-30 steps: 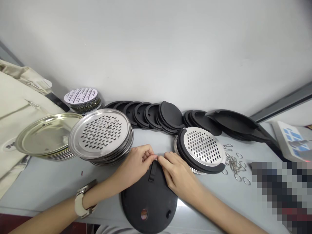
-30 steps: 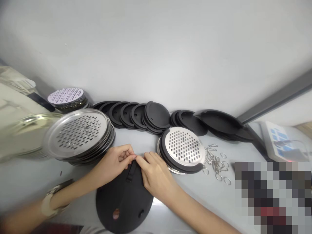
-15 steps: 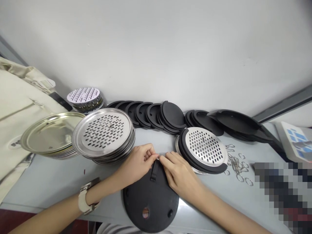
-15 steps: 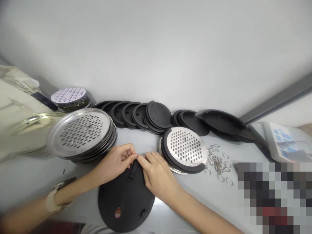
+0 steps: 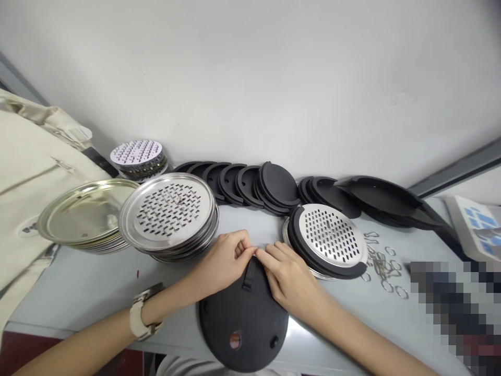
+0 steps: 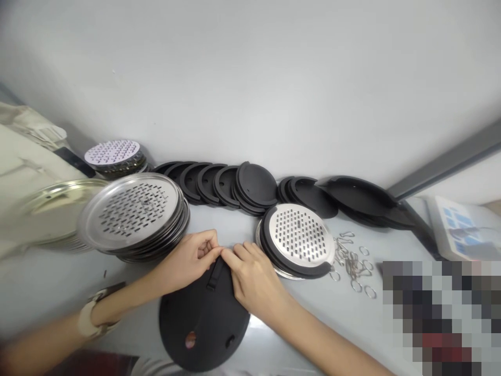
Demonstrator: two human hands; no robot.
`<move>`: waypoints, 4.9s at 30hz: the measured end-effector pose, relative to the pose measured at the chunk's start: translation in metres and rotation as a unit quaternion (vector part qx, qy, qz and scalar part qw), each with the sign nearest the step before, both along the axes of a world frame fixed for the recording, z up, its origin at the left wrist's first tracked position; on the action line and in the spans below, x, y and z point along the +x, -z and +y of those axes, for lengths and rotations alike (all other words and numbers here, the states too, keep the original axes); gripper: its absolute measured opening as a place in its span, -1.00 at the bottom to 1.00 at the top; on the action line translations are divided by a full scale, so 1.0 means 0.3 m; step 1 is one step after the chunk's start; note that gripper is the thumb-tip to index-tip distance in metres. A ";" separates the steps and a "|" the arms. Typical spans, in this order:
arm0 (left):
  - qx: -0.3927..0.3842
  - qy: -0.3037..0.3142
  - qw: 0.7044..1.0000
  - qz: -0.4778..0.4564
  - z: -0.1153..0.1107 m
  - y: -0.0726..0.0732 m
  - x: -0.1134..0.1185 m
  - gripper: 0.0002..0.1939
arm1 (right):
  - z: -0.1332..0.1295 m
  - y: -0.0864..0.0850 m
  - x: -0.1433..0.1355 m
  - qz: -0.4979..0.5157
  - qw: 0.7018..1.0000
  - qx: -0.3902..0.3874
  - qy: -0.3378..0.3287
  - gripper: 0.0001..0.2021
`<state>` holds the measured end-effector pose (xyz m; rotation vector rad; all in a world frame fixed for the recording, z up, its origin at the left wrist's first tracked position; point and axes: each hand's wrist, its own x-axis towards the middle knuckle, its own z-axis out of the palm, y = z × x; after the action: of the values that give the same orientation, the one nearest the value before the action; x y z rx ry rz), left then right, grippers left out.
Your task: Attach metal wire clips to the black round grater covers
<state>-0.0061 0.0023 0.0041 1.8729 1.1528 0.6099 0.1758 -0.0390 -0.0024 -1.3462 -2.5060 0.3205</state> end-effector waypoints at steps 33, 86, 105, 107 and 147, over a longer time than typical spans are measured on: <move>0.023 -0.024 0.999 -0.004 -0.039 0.004 0.021 -0.77 | -0.009 0.005 0.005 0.000 1.000 -0.005 0.026 -0.79; 0.356 0.203 0.850 0.329 -0.167 0.062 0.085 -0.92 | 0.017 -0.024 0.013 -0.018 0.998 -0.062 0.000 -0.81; 0.256 0.124 0.903 0.321 -0.140 -0.060 0.039 -0.75 | 0.016 -0.031 0.017 -0.012 0.998 -0.061 -0.011 -0.83; 0.182 0.117 0.949 0.228 -0.085 -0.101 0.028 -0.81 | 0.017 -0.032 0.017 -0.014 0.998 -0.065 -0.013 -0.82; 0.235 0.054 0.929 0.280 0.008 0.024 0.037 -0.67 | 0.005 -0.038 0.008 -0.038 0.998 -0.040 0.006 -0.82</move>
<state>0.0049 0.0048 -0.0032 2.6180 1.3217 0.3017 0.1781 -0.0374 0.0089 -1.4300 -2.5703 0.3771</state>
